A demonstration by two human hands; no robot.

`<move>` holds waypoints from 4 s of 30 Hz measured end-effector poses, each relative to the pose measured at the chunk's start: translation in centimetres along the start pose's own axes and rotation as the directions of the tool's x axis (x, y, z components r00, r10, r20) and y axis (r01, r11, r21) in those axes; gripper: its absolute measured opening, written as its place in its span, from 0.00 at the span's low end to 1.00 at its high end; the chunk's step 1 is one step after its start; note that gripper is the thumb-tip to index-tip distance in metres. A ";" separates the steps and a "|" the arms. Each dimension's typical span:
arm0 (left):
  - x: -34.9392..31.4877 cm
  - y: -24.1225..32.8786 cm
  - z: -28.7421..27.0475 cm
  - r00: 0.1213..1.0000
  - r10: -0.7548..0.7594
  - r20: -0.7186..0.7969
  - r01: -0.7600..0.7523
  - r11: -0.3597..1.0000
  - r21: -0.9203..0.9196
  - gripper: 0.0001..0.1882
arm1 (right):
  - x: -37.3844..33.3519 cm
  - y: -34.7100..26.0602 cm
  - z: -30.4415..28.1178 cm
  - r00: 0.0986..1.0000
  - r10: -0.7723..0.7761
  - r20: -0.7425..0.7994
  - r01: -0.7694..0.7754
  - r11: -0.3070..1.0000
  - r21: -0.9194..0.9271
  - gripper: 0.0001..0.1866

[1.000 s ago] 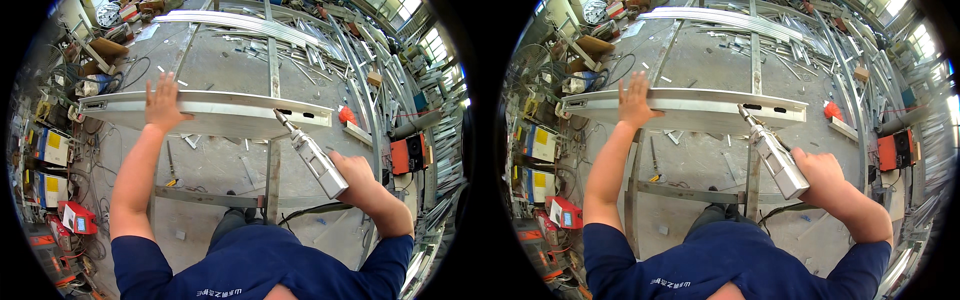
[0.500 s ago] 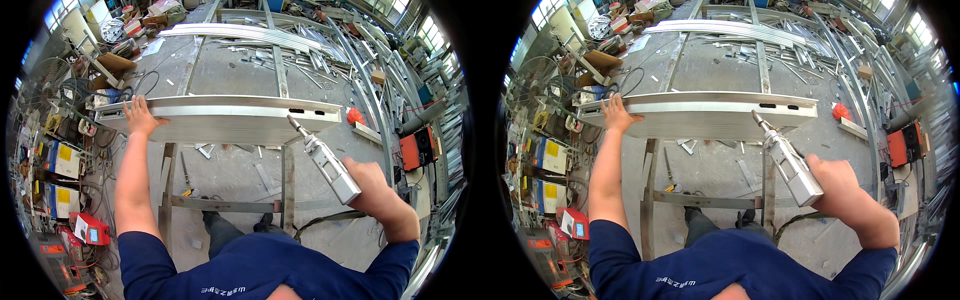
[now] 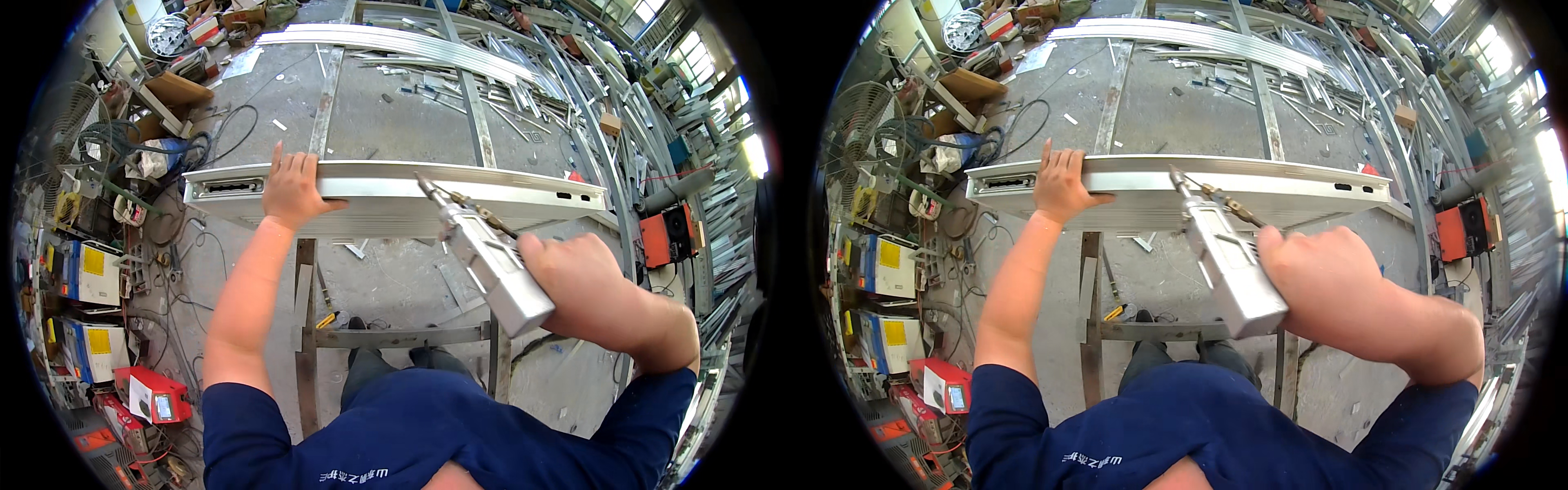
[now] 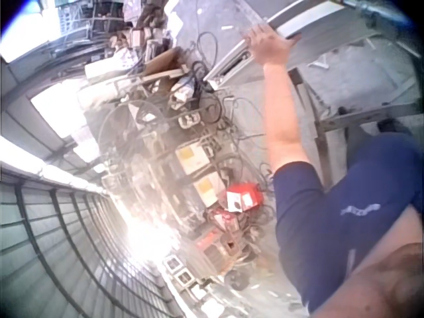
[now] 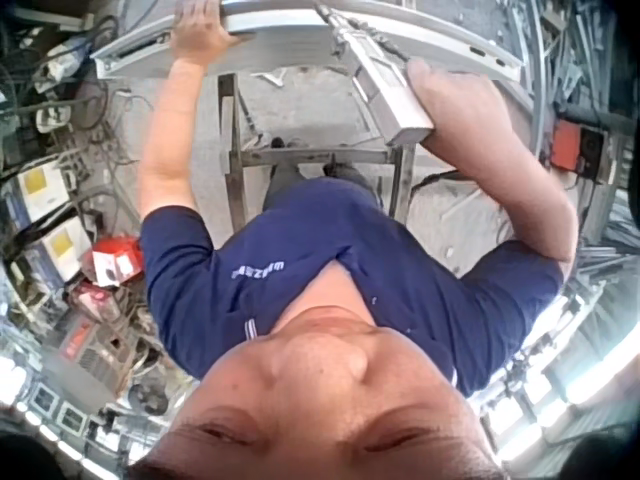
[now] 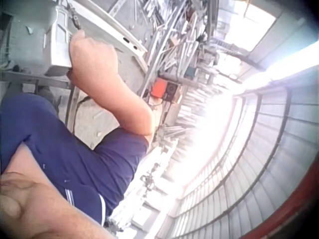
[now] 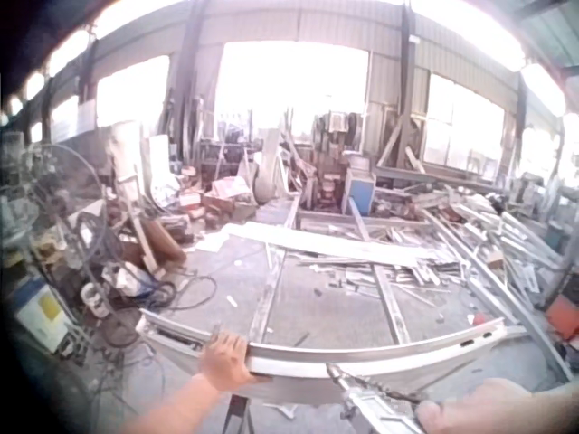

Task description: The person aligns a metal strip along the edge of a slatted metal panel and uses a handheld welding tool to tack and weld the seam. They reposition the panel and continue welding along different edges, then flip the panel to weld the opposite side.

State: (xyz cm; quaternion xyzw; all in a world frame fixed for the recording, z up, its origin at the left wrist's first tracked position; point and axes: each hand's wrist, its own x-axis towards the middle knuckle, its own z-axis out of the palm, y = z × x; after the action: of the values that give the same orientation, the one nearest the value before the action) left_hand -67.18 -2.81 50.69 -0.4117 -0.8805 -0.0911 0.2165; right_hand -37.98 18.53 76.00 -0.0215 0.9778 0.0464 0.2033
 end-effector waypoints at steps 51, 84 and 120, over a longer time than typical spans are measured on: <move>0.3 0.0 0.3 0.991 0.008 -0.133 -0.020 0.996 -0.083 0.48 | 10.6 -0.7 3.8 0.995 -0.050 0.090 0.036 0.987 0.154 0.15; 0.5 -0.4 0.5 0.991 0.001 -0.135 -0.014 0.995 -0.101 0.50 | 9.9 1.4 5.4 0.999 -0.036 -0.023 0.037 0.997 0.064 0.20; 0.4 -0.1 0.7 0.997 -0.001 -0.082 -0.006 0.997 -0.076 0.50 | 0.9 5.2 -0.1 0.805 0.245 -0.540 0.210 0.734 0.646 0.30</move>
State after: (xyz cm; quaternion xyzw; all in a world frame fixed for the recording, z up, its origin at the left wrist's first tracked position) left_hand -67.64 -2.38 50.26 -0.4167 -0.8663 -0.1411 0.2365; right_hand -39.10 23.67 76.14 0.0506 0.9383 -0.3205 -0.1194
